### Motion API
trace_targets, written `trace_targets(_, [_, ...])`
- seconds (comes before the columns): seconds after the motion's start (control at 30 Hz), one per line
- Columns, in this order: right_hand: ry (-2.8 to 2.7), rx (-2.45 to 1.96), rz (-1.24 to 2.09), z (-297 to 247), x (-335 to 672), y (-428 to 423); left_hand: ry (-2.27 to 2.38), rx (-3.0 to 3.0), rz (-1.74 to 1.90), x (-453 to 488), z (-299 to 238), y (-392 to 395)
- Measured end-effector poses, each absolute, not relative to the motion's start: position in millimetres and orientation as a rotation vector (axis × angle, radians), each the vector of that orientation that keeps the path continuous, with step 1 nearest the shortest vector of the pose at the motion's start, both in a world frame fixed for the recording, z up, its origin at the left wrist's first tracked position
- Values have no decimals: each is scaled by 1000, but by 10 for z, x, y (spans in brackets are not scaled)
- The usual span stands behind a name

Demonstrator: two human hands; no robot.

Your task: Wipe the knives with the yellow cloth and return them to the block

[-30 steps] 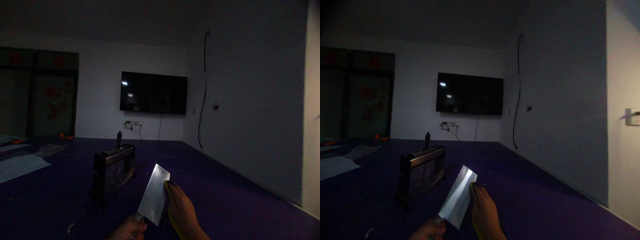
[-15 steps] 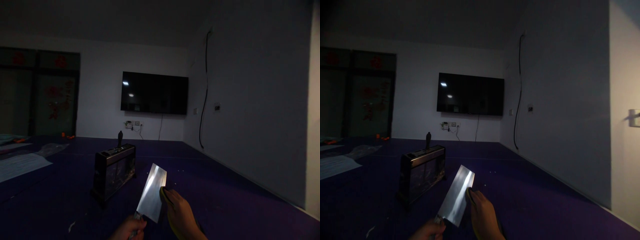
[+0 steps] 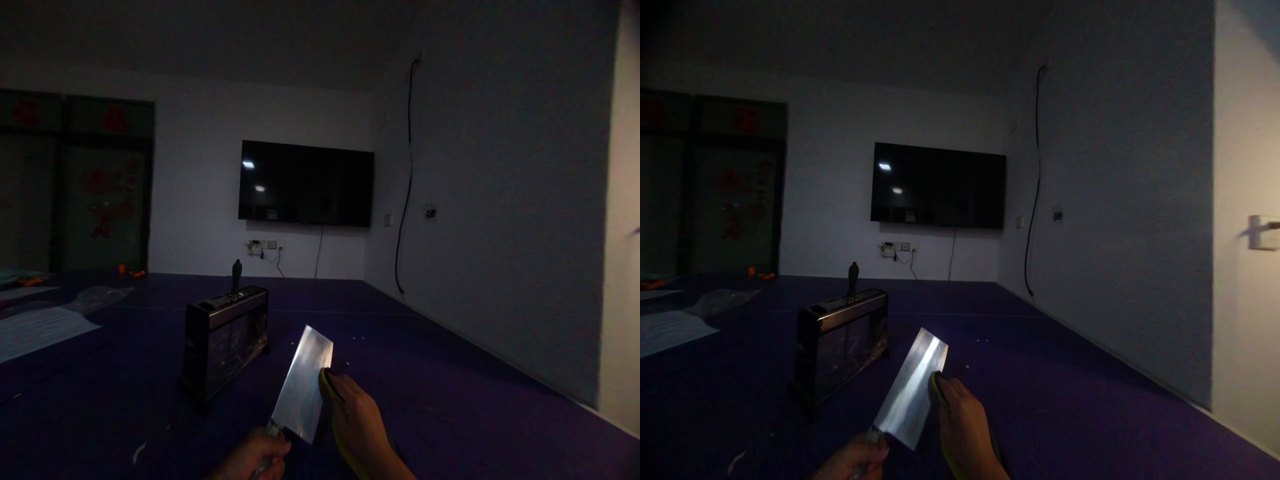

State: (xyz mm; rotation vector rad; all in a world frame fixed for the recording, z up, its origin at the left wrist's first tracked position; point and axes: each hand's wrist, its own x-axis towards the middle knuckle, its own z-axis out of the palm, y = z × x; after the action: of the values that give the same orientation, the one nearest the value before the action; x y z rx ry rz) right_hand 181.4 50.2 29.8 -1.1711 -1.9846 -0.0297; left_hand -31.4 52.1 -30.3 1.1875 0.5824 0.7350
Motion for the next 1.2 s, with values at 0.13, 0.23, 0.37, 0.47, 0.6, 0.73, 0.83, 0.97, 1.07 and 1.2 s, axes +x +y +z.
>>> trace_targets(0.13, [-1871, -1205, -102, 275, 1866, 537, 605, 1211, 720, -328, -301, 507])
trace_targets(0.23, [-1797, -1247, -160, 262, 1919, 583, 650, 1227, 702, -340, -308, 508])
trace_targets(0.37, [-1757, -1314, -210, 280, 1964, 622, 716, 1254, 681, -345, -305, 512])
trace_targets(0.47, [-1716, -1332, -281, 296, 1976, 636, 751, 1277, 665, -347, -291, 505])
trace_targets(0.6, [-1696, -1332, -358, 295, 1985, 656, 794, 1260, 703, -349, -292, 485])
trace_targets(0.73, [-1738, -1341, -417, 305, 1975, 649, 774, 1262, 710, -334, -320, 495])
trace_targets(0.83, [-1794, -1289, -416, 314, 1945, 629, 738, 1272, 707, -319, -326, 527])
trace_targets(0.97, [-1867, -1242, -380, 287, 1883, 617, 681, 1278, 688, -346, -300, 536])
trace_targets(1.07, [-1924, -1207, -390, 252, 1826, 612, 622, 1257, 689, -382, -289, 520])
trace_targets(1.2, [-2021, -1143, -420, 254, 1745, 567, 584, 1209, 709, -366, -345, 554])
